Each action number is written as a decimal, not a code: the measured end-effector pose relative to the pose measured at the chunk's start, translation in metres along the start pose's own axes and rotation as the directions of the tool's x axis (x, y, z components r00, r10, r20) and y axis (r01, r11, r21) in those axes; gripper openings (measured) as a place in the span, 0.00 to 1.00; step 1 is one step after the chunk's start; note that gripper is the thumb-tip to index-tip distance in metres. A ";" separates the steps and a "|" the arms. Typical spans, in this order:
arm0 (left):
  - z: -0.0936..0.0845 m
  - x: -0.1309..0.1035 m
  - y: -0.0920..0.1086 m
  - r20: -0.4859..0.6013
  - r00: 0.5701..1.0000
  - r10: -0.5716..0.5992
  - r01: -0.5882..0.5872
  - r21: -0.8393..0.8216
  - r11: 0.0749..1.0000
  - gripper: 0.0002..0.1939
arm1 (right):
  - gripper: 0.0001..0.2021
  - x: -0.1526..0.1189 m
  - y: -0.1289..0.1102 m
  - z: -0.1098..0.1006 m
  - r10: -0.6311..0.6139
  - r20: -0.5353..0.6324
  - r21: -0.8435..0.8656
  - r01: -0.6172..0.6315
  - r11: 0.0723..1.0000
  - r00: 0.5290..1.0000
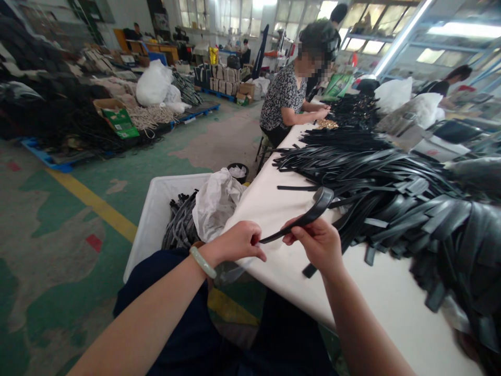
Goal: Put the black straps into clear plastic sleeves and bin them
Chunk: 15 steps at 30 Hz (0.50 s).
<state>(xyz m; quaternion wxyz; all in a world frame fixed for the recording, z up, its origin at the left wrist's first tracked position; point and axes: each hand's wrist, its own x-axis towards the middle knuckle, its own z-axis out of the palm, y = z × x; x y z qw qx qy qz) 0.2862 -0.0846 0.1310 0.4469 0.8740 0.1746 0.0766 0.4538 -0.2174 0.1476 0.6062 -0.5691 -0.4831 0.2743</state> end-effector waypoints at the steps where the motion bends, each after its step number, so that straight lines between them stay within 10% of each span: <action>1: 0.000 0.000 0.000 0.009 1.000 -0.013 0.013 -0.004 1.000 0.21 | 0.07 0.000 0.000 0.000 -0.003 -0.002 0.003 0.003 1.000 1.000; 15: -0.001 -0.001 -0.002 0.030 0.999 -0.045 0.047 -0.052 0.998 0.21 | 0.05 -0.002 0.006 0.000 -0.011 -0.004 0.050 0.011 0.999 1.000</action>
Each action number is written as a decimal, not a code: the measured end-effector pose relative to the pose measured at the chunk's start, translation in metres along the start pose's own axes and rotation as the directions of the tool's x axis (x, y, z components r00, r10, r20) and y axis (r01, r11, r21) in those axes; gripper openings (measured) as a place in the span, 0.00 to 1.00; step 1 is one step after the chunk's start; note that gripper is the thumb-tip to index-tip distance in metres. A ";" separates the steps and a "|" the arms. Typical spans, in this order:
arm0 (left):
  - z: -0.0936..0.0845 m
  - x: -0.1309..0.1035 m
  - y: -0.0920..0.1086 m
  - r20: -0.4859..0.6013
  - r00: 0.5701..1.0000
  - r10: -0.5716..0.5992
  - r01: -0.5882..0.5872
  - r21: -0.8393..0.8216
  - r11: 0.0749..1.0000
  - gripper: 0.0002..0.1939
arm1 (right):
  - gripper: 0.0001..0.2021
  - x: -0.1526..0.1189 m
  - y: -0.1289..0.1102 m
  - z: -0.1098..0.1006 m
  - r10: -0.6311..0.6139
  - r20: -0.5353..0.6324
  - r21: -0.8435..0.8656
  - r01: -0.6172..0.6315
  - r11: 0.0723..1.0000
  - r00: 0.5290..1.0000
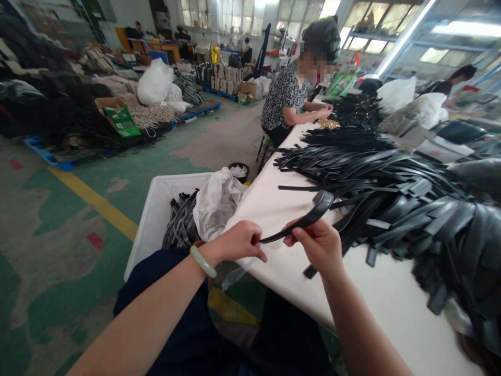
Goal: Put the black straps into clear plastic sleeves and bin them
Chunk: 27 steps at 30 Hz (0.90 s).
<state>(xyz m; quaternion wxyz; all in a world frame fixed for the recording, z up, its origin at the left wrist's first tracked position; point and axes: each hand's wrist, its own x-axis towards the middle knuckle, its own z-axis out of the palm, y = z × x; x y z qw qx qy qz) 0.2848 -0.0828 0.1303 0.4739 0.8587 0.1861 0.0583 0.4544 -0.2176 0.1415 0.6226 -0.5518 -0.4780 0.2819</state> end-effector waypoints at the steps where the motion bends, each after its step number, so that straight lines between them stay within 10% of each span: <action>1: 0.000 0.000 0.000 0.001 1.000 0.000 0.000 -0.007 1.000 0.21 | 0.05 0.000 -0.001 0.000 0.003 0.007 -0.007 -0.003 1.000 1.000; 10: -0.001 0.002 -0.002 0.002 0.973 0.232 -0.231 -0.055 0.971 0.07 | 0.07 0.003 -0.002 0.004 0.039 -0.039 -0.013 -0.040 0.999 0.998; 22: 0.012 0.004 -0.007 -0.136 0.989 0.055 -0.080 -0.188 0.979 0.09 | 0.12 -0.030 0.028 0.040 0.227 -0.042 -0.023 -0.228 0.973 0.973; 27: 0.014 0.003 -0.003 -0.101 0.993 0.055 -0.068 -0.133 0.989 0.07 | 0.22 -0.011 0.029 0.015 0.460 -0.038 0.264 -0.435 0.861 0.887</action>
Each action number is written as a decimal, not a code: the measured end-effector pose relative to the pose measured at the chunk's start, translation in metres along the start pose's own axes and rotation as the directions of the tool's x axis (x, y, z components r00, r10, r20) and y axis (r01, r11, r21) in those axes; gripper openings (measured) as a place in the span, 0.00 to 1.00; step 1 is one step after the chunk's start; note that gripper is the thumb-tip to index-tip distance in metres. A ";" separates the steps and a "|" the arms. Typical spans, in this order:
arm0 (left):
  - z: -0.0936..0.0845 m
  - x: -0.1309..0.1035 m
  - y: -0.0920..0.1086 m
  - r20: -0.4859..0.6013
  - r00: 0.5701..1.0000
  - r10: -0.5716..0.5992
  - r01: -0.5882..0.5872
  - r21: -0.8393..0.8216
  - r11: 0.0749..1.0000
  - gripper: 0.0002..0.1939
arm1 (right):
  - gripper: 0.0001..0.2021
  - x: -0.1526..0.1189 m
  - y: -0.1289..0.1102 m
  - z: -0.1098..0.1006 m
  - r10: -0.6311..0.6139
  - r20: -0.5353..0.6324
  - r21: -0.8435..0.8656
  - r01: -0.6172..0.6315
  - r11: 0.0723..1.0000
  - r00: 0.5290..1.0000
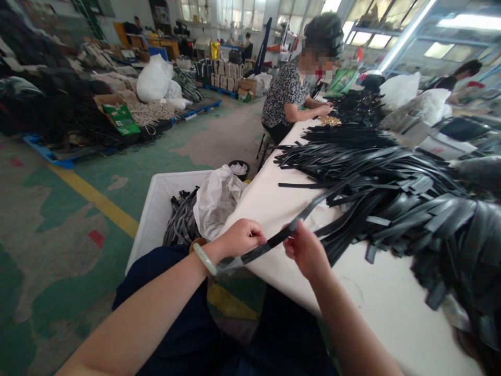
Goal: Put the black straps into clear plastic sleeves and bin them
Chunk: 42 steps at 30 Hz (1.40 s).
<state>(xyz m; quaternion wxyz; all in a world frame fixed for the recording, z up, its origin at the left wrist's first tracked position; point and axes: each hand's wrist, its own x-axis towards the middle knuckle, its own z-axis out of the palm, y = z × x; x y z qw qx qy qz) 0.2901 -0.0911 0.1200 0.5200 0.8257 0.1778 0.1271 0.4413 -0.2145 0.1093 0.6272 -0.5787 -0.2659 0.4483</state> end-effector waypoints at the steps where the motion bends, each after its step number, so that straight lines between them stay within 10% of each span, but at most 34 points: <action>1: 0.001 0.000 0.000 0.011 1.000 -0.006 0.006 -0.001 1.000 0.07 | 0.22 0.004 -0.005 -0.004 -0.005 -0.054 0.048 0.008 0.999 0.999; 8: 0.004 0.003 0.000 -0.020 0.999 -0.025 0.023 -0.108 0.994 0.09 | 0.18 -0.020 0.010 0.018 -0.415 -0.087 -0.457 0.334 0.825 0.906; 15: 0.003 0.001 -0.002 0.002 1.000 0.002 -0.001 -0.108 0.994 0.09 | 0.19 -0.005 -0.010 0.006 -0.211 -0.210 0.042 0.225 0.973 0.955; 22: 0.001 0.000 0.003 -0.019 0.998 0.060 -0.061 -0.101 0.993 0.09 | 0.17 -0.019 0.000 0.020 -0.223 0.069 -0.293 0.233 0.927 0.972; 28: 0.001 -0.001 0.007 -0.017 1.000 0.024 -0.026 -0.107 0.994 0.08 | 0.18 -0.011 -0.022 0.010 -0.299 -0.233 0.010 0.310 0.951 0.925; 34: -0.002 -0.003 0.010 -0.041 0.995 0.090 -0.095 -0.151 0.984 0.10 | 0.16 -0.024 -0.010 0.019 -0.253 0.057 -0.323 0.258 0.911 0.966; 39: -0.005 -0.006 0.011 -0.044 0.998 0.055 -0.059 -0.108 0.992 0.08 | 0.16 -0.009 -0.025 0.009 -0.288 -0.191 0.046 0.301 0.952 0.938; 42: -0.006 -0.006 0.011 -0.066 0.996 0.067 -0.072 -0.086 0.994 0.09 | 0.15 -0.011 -0.020 0.011 -0.325 -0.154 -0.141 0.304 0.942 0.933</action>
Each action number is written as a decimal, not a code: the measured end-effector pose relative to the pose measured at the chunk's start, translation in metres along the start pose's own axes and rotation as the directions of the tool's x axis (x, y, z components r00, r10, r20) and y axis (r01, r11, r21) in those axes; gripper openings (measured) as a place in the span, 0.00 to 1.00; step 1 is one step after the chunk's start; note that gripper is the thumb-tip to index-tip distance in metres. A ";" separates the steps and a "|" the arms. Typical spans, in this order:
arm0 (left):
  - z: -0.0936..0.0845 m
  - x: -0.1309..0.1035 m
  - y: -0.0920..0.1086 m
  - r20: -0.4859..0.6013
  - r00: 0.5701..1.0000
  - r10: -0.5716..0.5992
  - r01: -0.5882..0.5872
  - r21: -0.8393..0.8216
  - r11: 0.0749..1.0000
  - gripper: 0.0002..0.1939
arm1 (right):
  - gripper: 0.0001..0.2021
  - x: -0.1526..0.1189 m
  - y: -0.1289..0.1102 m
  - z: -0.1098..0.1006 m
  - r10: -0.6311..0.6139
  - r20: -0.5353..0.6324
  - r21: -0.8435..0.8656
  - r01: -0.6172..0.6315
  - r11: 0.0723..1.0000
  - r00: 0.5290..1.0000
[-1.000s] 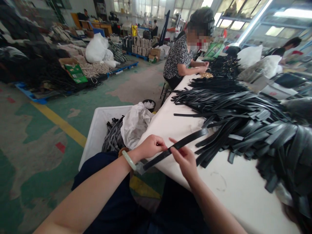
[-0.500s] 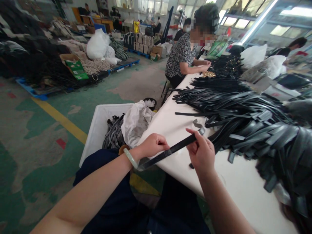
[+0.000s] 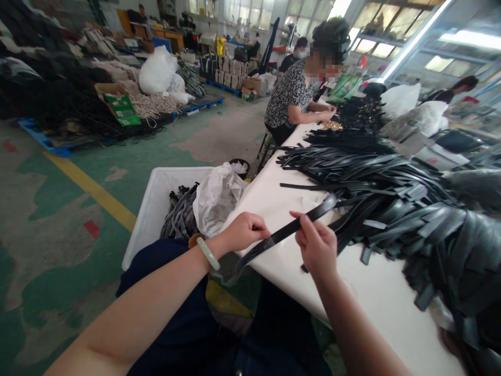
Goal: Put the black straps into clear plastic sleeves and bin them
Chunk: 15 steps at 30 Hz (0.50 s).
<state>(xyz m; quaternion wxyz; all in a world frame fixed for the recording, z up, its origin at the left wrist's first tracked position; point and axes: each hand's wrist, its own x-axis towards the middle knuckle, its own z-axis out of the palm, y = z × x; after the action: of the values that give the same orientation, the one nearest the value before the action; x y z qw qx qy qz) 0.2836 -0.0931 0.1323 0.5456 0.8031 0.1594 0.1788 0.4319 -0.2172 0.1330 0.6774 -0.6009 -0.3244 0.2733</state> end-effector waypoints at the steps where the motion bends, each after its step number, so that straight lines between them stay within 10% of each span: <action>1: 0.000 0.000 0.000 -0.002 1.000 0.013 -0.013 0.008 1.000 0.10 | 0.15 -0.005 0.002 0.002 0.008 0.072 -0.096 -0.001 0.995 0.997; 4: 0.000 -0.002 -0.001 0.009 0.999 0.037 -0.037 0.033 0.999 0.11 | 0.14 -0.012 0.002 0.006 0.074 0.237 -0.177 -0.032 0.984 0.969; 10: -0.001 -0.003 -0.002 -0.006 1.000 -0.003 0.003 0.074 0.997 0.09 | 0.12 0.012 -0.012 0.003 -0.092 -0.067 0.040 0.095 0.995 0.994; 15: 0.001 -0.002 -0.006 -0.104 0.994 -0.025 0.028 0.033 0.999 0.12 | 0.13 -0.013 0.017 0.017 0.015 0.148 -0.216 0.018 0.976 0.989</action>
<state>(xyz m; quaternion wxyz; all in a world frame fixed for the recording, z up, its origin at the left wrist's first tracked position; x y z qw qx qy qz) 0.2814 -0.0925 0.1261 0.5251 0.7997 0.2012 0.2101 0.4105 -0.2142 0.1155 0.5821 -0.6489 -0.4023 0.2798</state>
